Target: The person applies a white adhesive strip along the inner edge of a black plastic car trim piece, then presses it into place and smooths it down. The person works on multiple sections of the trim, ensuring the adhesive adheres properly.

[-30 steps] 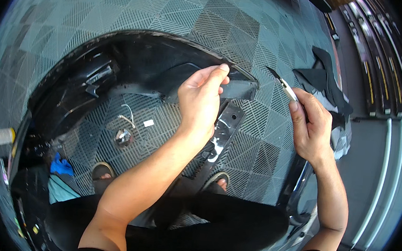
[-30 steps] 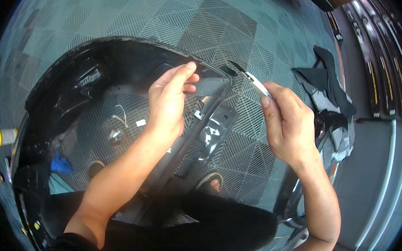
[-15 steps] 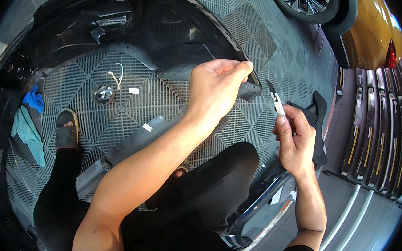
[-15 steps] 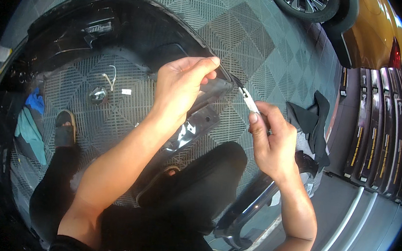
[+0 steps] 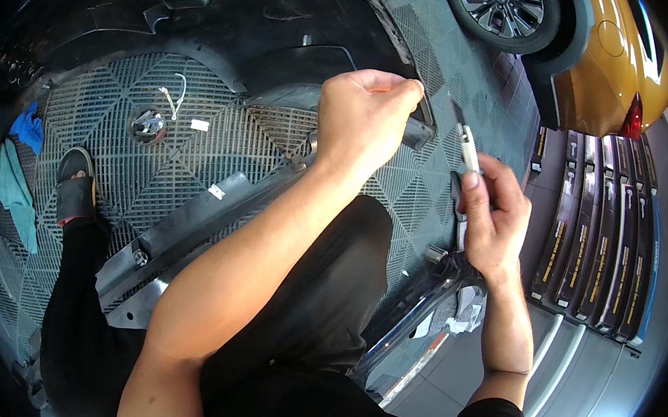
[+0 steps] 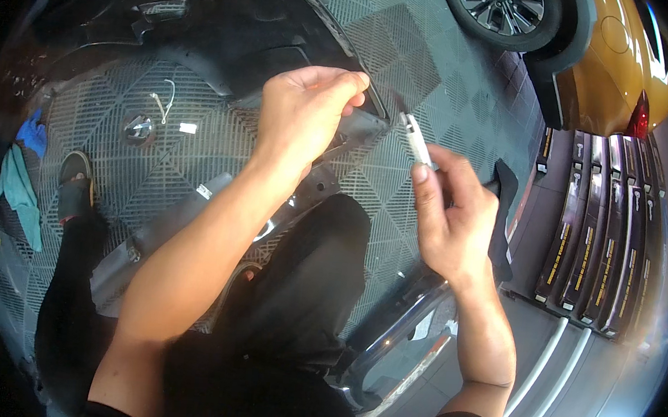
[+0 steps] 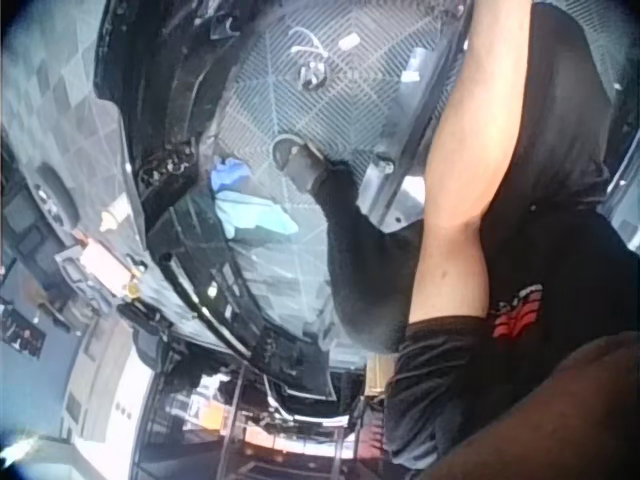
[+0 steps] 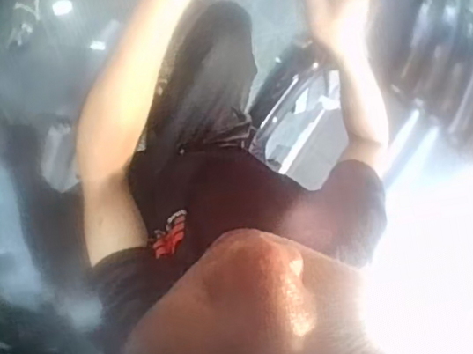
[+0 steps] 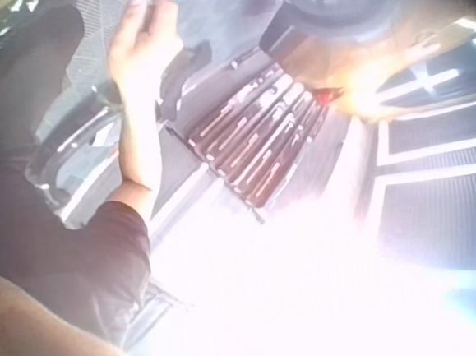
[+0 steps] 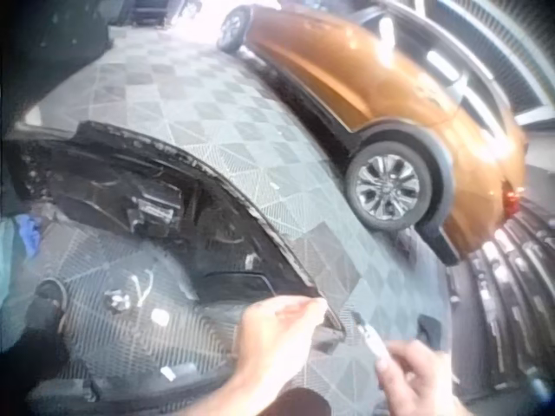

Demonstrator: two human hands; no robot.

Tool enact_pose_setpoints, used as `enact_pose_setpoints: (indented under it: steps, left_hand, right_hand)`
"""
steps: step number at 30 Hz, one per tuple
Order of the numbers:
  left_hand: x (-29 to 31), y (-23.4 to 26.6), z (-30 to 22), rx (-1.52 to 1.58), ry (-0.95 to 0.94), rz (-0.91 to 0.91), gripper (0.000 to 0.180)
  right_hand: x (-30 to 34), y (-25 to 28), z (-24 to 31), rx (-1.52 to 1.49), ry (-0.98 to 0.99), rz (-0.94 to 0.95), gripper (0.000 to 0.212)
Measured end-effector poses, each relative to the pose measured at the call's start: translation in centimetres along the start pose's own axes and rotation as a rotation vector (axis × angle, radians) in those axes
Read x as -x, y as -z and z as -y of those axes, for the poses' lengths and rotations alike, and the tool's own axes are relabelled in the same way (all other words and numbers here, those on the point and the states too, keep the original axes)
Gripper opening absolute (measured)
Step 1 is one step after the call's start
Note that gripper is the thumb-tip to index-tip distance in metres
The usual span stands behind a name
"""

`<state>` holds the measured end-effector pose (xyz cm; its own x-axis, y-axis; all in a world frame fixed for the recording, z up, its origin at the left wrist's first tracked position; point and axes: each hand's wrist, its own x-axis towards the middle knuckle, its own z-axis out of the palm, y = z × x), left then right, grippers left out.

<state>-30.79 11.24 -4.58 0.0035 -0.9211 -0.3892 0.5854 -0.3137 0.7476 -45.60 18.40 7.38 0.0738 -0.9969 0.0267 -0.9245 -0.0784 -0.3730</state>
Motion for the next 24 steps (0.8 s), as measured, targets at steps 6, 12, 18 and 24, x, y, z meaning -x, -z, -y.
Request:
enact_pose_setpoints:
  steps: [6, 12, 18, 24]
  left_hand:
    - [-0.7, -0.3, 0.0, 0.005, 0.013, 0.003, 0.028]
    - [-0.8, -0.2, -0.1, 0.042, 0.052, 0.02, 0.024]
    - [-0.2, 0.3, 1.6, 0.16, -0.077, 0.051, 0.018]
    - [-0.5, 0.0, 3.5, 0.187, -0.151, 0.101, 0.012]
  right_hand:
    - [-0.1, 1.2, 0.2, 0.139, 0.055, -0.026, 0.023]
    - [-1.1, 0.9, 1.9, 0.264, 0.062, 0.047, 0.022]
    - [-1.5, -0.1, 1.7, 0.298, 0.105, 0.061, 0.021]
    - [-1.9, -0.7, 1.4, 0.393, 0.228, 0.005, 0.02]
